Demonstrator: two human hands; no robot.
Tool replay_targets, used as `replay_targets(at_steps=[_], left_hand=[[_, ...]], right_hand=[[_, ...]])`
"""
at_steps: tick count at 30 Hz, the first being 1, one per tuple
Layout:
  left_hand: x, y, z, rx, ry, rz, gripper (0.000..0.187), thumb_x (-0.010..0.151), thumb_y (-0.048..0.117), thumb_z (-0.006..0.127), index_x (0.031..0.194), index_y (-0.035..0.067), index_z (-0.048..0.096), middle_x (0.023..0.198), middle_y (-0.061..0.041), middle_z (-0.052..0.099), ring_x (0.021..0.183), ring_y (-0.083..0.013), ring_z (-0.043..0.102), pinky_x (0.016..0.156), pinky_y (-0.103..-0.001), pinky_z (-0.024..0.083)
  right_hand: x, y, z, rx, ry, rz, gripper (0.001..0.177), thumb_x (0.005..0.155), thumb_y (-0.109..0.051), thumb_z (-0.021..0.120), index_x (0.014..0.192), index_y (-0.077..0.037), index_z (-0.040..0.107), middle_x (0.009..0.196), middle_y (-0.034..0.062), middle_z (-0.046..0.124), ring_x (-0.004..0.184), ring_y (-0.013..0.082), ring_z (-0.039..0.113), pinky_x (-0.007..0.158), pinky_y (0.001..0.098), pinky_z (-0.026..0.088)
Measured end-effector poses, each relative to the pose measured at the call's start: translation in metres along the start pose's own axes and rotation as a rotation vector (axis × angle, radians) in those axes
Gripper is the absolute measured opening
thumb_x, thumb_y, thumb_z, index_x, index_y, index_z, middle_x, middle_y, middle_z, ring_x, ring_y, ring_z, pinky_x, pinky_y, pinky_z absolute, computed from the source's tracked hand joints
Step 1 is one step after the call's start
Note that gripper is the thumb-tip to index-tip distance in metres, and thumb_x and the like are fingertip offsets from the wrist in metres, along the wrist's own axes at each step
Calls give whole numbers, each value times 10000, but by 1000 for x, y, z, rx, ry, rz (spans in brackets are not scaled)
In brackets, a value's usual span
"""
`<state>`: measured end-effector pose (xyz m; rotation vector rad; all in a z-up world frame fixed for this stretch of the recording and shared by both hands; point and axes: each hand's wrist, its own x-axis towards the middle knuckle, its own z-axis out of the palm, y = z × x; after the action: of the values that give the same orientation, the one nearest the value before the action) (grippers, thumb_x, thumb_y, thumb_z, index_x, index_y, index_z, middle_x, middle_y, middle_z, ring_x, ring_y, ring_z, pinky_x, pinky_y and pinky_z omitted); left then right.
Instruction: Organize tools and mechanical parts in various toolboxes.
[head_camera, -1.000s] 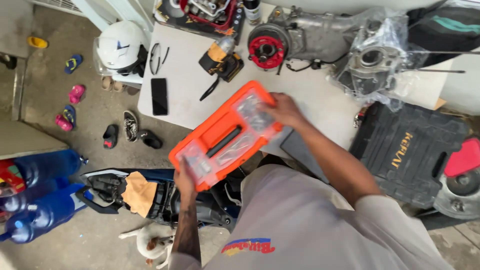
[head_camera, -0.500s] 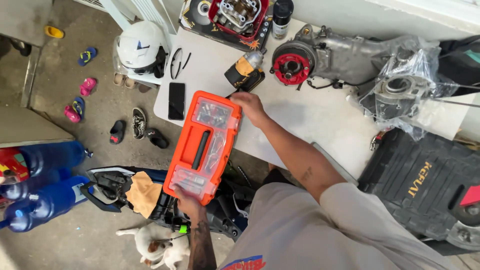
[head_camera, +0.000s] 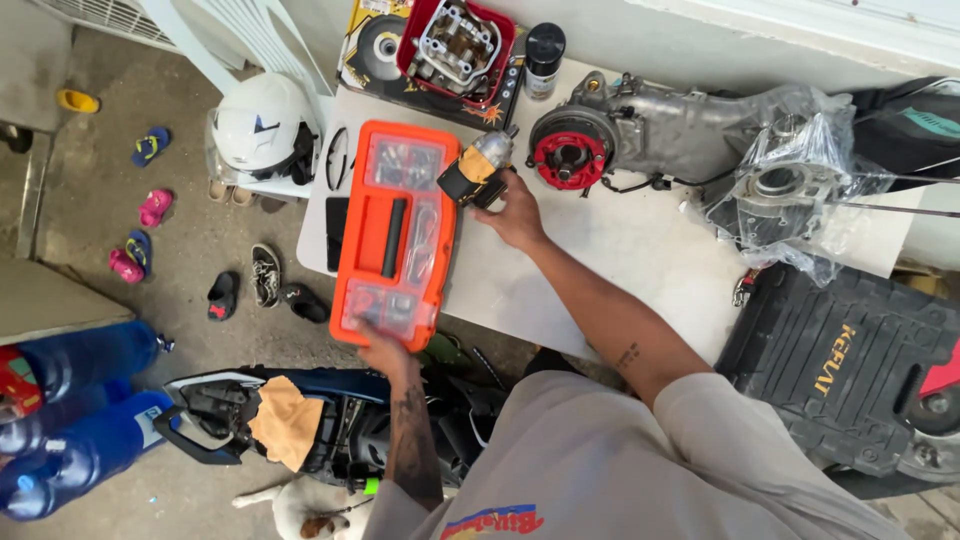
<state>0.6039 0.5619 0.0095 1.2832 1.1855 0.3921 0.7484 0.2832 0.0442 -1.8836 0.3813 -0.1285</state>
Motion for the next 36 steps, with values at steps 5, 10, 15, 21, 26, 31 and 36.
replay_targets(at_steps=[5,10,15,21,26,31,36], left_hand=[[6,19,46,179,57,-25,918,886,720,603,1084,-175,548,1126,-291,660,982,-294,686,866,-421,595],[-7,46,77,173,21,-102,915,873,733,583,1127,-145,537,1152,-288,651,981,-314,692,861,-426,585],[15,37,85,161,59,-106,916,890,704,612,1154,-168,520,1182,-313,639,1011,-325,691,893,-423,588],[25,34,76,-81,-69,-102,898,898,640,617,1242,-173,453,1323,-288,587,1149,-340,666,993,-459,582],[13,-3,54,-506,-494,-14,847,996,717,253,1558,98,383,1560,-88,490,1437,-292,479,1158,-441,435],[12,-156,37,-334,-350,-403,504,1044,518,383,1266,108,577,975,-51,616,840,-205,591,712,-349,496],[-109,-142,73,341,-945,-315,285,1004,214,526,1223,68,635,876,-21,665,747,-145,650,641,-317,521]], right_hand=[[44,31,23,432,-189,-61,888,657,-116,916,1374,-25,400,1210,100,675,1119,266,680,945,376,569],[57,13,11,-152,-86,-27,789,648,-156,949,1289,-20,509,1129,155,737,1078,331,701,917,405,553],[81,31,6,-219,-218,-158,591,740,-170,929,1228,-56,616,1156,161,750,1109,339,721,945,406,567],[108,83,25,106,-426,-221,665,817,-19,806,1393,-69,477,1284,82,690,1187,195,672,1006,366,573],[92,58,27,328,-367,-294,943,754,35,871,1503,-47,304,1372,83,531,1262,182,541,1056,373,484],[20,13,-2,4,-132,-204,913,772,-167,835,1514,-39,319,1398,159,515,1179,289,610,987,383,530],[-110,52,-112,-217,-185,-284,700,914,-321,787,1465,-48,452,1376,193,584,1260,349,631,974,445,528]])
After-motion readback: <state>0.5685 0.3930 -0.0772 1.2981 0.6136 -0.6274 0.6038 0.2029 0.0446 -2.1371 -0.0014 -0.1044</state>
